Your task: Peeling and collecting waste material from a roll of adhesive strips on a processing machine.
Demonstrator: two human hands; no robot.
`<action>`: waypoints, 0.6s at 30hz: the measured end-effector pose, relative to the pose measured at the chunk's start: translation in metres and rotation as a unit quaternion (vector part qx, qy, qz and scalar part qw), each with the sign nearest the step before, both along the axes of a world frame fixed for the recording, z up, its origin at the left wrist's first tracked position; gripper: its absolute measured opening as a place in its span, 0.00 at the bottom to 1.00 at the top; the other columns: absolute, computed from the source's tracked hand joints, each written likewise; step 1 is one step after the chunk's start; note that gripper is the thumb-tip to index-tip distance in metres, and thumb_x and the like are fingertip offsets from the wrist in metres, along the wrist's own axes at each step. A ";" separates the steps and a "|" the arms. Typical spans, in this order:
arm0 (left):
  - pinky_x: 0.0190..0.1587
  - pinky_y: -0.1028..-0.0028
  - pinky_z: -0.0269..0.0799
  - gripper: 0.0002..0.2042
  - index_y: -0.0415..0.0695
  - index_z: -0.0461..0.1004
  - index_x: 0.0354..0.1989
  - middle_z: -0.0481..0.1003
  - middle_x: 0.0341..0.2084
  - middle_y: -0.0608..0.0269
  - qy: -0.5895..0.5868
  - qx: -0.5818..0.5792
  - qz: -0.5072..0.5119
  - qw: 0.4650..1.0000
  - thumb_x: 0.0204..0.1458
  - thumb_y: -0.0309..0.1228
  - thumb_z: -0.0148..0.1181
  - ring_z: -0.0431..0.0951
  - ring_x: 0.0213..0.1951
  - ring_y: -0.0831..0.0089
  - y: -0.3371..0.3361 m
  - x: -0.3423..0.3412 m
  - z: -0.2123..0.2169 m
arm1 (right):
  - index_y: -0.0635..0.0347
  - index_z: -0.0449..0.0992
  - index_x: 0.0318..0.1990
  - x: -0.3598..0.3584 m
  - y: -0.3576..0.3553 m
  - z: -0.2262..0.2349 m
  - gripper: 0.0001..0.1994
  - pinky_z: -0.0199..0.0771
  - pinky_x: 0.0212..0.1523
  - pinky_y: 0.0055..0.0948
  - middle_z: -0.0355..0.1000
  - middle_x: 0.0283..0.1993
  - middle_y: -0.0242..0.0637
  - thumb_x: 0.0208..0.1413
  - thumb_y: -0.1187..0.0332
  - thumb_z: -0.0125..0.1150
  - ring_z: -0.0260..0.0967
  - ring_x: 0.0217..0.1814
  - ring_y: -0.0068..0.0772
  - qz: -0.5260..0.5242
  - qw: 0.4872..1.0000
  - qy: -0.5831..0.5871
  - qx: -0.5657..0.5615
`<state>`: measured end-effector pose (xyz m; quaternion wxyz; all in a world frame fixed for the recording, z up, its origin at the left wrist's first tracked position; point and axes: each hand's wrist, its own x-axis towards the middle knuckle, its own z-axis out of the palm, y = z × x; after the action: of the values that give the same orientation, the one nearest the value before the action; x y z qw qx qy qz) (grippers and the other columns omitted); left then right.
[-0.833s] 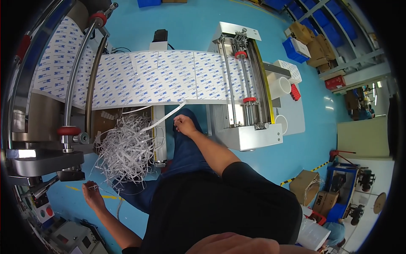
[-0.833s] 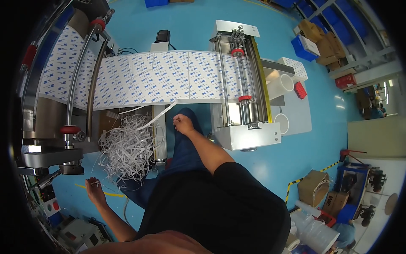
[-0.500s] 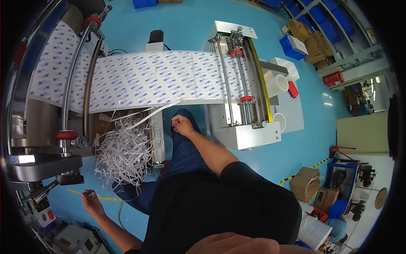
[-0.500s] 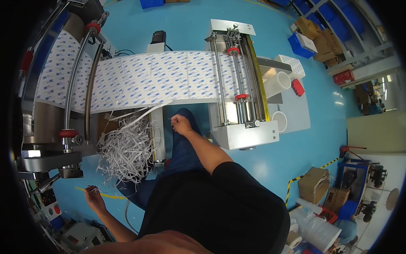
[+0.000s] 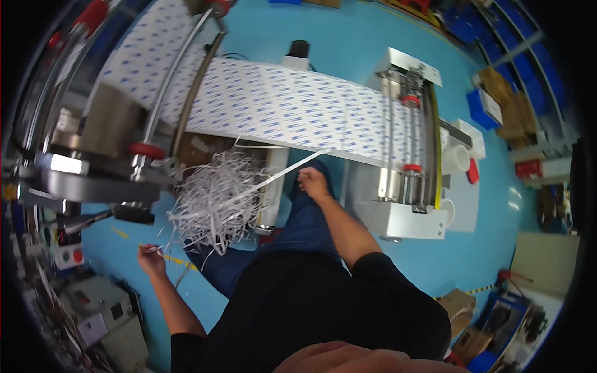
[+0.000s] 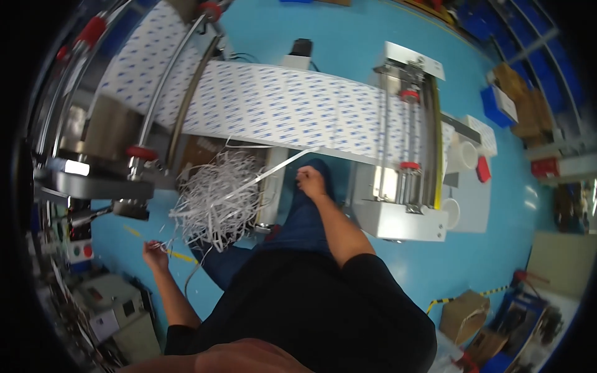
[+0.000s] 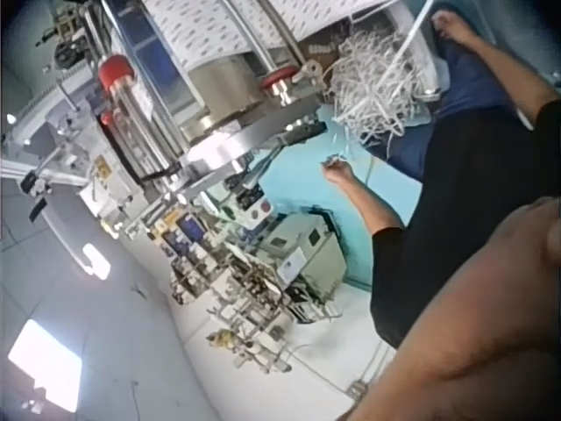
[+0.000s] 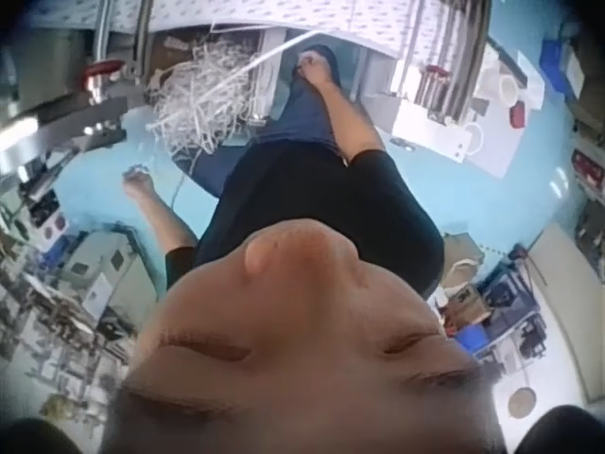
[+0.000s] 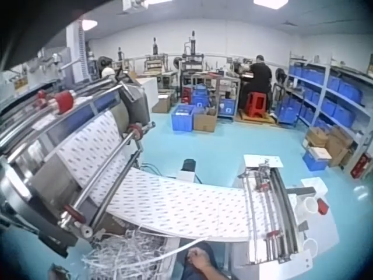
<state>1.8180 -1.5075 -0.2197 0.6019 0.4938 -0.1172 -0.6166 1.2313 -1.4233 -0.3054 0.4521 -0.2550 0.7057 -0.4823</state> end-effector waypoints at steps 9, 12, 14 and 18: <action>0.28 0.73 0.61 0.18 0.48 0.70 0.28 0.71 0.21 0.65 -0.157 0.202 0.124 0.959 0.59 0.47 0.39 0.67 0.23 0.73 0.004 -0.004 0.018 | 0.64 0.71 0.37 0.012 -0.006 0.029 0.07 0.69 0.21 0.21 0.71 0.26 0.35 0.53 0.72 0.52 0.67 0.20 0.21 0.000 1.000 -0.013 0.025; 0.32 0.71 0.63 0.17 0.43 0.71 0.33 0.72 0.24 0.62 -0.471 0.075 0.066 0.877 0.58 0.45 0.43 0.68 0.25 0.71 0.001 -0.008 0.015 | 0.64 0.71 0.37 0.011 -0.007 0.019 0.06 0.69 0.20 0.21 0.71 0.25 0.35 0.53 0.73 0.52 0.67 0.20 0.21 0.021 1.000 0.007 0.000; 0.34 0.70 0.65 0.17 0.41 0.72 0.36 0.73 0.25 0.61 -0.659 -0.057 -0.034 0.749 0.57 0.43 0.46 0.69 0.27 0.71 -0.002 -0.074 0.047 | 0.64 0.71 0.37 0.005 -0.003 0.013 0.06 0.69 0.21 0.20 0.71 0.26 0.35 0.53 0.72 0.52 0.67 0.21 0.21 0.005 1.000 0.000 0.009; 0.47 0.70 0.65 0.13 0.39 0.70 0.42 0.73 0.38 0.53 -0.575 -0.291 -0.345 0.682 0.50 0.30 0.55 0.73 0.42 0.59 -0.002 -0.264 0.157 | 0.62 0.71 0.37 0.007 -0.002 0.015 0.06 0.69 0.21 0.21 0.71 0.25 0.34 0.54 0.69 0.54 0.67 0.21 0.21 0.011 0.999 0.031 0.043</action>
<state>1.5539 -1.5093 -0.0628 0.2745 0.4761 -0.7758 -0.3102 1.2381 -1.4249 -0.2901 0.4461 -0.2581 0.7361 -0.4387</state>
